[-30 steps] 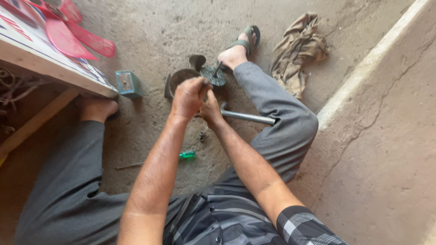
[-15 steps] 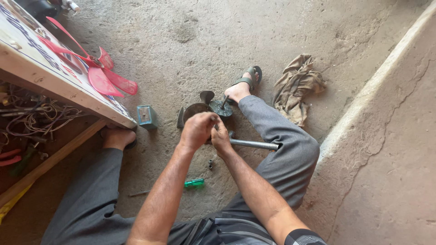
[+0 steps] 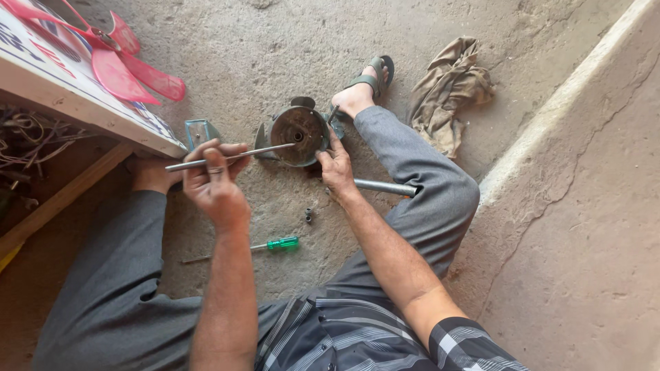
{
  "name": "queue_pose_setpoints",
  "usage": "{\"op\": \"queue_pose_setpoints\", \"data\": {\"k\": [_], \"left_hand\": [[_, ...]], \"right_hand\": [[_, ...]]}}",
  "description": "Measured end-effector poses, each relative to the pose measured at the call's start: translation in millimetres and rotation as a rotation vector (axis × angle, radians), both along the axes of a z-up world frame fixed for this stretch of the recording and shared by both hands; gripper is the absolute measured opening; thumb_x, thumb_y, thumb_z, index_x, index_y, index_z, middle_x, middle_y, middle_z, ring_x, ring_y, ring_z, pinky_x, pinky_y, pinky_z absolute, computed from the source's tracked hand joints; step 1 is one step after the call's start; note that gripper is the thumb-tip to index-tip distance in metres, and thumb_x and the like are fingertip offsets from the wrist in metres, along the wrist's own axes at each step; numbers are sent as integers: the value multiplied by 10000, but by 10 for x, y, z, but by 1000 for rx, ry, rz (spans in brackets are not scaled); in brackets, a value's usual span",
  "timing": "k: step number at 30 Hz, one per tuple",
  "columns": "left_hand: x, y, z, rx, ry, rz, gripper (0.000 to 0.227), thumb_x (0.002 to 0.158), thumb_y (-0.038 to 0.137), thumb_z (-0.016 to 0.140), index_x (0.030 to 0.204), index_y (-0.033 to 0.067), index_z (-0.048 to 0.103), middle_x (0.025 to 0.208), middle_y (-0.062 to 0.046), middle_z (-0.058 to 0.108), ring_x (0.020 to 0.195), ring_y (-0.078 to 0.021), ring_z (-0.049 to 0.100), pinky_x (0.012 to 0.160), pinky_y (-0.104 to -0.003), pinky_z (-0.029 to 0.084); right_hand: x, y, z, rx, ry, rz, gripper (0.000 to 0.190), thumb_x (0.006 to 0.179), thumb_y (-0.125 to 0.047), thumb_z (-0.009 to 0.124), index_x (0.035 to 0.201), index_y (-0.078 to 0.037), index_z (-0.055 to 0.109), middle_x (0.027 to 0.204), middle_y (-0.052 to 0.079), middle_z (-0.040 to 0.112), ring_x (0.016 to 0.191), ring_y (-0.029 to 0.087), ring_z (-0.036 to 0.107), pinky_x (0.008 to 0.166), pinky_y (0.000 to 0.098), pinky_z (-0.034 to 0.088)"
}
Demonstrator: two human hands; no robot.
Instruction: The person sits on the floor and uses a hammer and punch to drive a pin into a circular metal component. They repeatedly position the punch and strike it with the hammer, occasionally using pliers to adjust the part.
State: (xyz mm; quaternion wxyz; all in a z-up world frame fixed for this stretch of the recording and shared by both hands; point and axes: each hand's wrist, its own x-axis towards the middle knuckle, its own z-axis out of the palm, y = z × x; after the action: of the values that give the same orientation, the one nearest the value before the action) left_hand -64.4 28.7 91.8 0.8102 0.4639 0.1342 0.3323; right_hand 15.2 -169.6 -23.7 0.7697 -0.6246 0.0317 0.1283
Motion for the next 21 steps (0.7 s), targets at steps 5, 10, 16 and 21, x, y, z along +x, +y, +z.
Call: {"op": "queue_pose_setpoints", "data": {"k": [5,10,16,21], "left_hand": [[-115,153,-233,-94,123,6,170,1111,206,580,1172,49,605,888,-115,723,806,-220,749,678,-344,665],[-166,50,-528,-2,171,-17,154,1087,164,627,1172,36,617,1002,-101,715,942,-212,761,782,-333,684],[-99,-66,-610,140,118,-123,150,1065,120,657,1184,28,642,1072,-99,720,1040,-183,747,874,-292,670],[38,-172,-519,298,82,-206,161,1055,89,707,1188,21,647,1067,-80,727,1012,-141,727,856,-238,617]], "right_hand": [[8,-15,-38,28,47,-14,672,967,16,492,1612,-96,345,1348,129,647,1160,153,649,1009,315,543],[92,-113,-153,-230,24,-86,670,940,19,510,1587,-116,394,1348,133,649,1136,155,658,990,292,560],[435,-379,-215,-314,-183,-128,628,938,30,510,1556,-79,487,1348,147,703,1117,152,728,923,305,640],[499,-411,-177,-315,111,-105,616,904,-33,512,1516,-108,517,1059,134,728,624,157,695,423,295,578]]}}
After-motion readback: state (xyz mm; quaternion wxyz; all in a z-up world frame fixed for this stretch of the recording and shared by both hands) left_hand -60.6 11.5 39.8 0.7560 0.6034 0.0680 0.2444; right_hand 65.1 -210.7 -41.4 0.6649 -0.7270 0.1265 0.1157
